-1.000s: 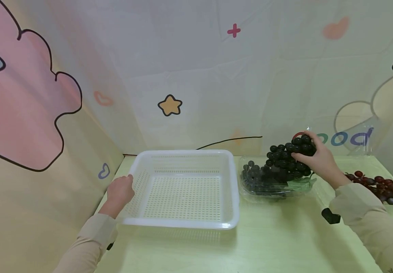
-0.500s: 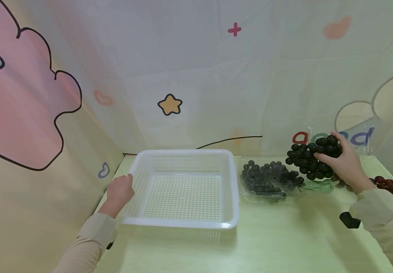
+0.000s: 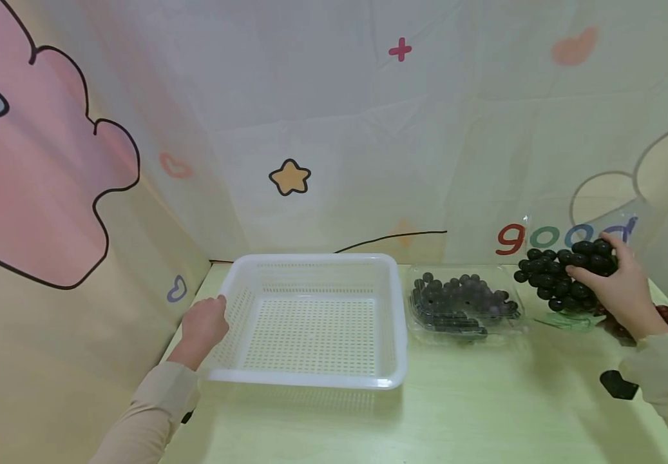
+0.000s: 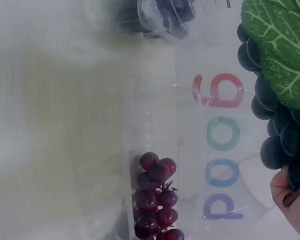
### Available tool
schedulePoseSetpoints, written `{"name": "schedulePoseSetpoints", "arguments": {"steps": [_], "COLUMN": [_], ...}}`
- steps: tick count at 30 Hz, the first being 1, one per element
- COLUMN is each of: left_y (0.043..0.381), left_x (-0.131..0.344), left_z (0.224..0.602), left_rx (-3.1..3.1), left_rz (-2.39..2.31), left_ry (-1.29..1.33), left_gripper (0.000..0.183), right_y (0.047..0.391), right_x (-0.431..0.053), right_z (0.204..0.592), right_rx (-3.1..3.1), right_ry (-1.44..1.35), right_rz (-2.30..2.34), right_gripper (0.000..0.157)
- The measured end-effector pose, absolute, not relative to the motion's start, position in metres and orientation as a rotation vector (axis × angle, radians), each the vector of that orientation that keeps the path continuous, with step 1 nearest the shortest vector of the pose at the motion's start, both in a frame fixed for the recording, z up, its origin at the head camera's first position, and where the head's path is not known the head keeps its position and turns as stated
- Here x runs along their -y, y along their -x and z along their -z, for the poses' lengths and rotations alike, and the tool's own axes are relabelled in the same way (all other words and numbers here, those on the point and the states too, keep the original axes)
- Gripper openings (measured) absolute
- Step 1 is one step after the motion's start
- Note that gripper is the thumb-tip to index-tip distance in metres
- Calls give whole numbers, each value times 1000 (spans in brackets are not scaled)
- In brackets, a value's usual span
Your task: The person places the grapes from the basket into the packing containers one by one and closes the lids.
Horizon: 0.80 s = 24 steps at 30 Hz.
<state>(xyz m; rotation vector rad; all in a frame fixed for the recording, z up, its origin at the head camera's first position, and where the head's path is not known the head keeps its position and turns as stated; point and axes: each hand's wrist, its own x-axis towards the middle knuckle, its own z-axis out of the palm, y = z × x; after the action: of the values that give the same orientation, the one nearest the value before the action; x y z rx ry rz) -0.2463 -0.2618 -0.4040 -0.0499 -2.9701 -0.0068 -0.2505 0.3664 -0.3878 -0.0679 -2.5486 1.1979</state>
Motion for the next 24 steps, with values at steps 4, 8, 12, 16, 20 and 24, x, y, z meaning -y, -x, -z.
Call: {"name": "schedulePoseSetpoints", "arguments": {"steps": [4, 8, 12, 16, 20, 24], "left_y": [247, 247, 246, 246, 245, 246], "left_x": [262, 262, 261, 260, 259, 259], "left_z": [405, 405, 404, 402, 401, 401], "left_rx": [2969, 2976, 2995, 3010, 3012, 3006], "left_rz": [7, 8, 5, 7, 7, 0], "left_ry": [51, 45, 28, 19, 18, 21], "left_gripper": [8, 8, 11, 14, 13, 15], "right_y": [248, 247, 249, 248, 256, 280], "right_x": [-374, -381, -386, -388, -405, -439], "right_z": [394, 402, 409, 415, 434, 474], "right_rx": [2539, 2531, 2507, 2504, 2483, 2447], "right_ry": [99, 141, 220, 272, 311, 344], "right_rz": [-1220, -1227, -1203, -1179, -1157, -1119], "right_gripper": [84, 84, 86, 86, 86, 88]}}
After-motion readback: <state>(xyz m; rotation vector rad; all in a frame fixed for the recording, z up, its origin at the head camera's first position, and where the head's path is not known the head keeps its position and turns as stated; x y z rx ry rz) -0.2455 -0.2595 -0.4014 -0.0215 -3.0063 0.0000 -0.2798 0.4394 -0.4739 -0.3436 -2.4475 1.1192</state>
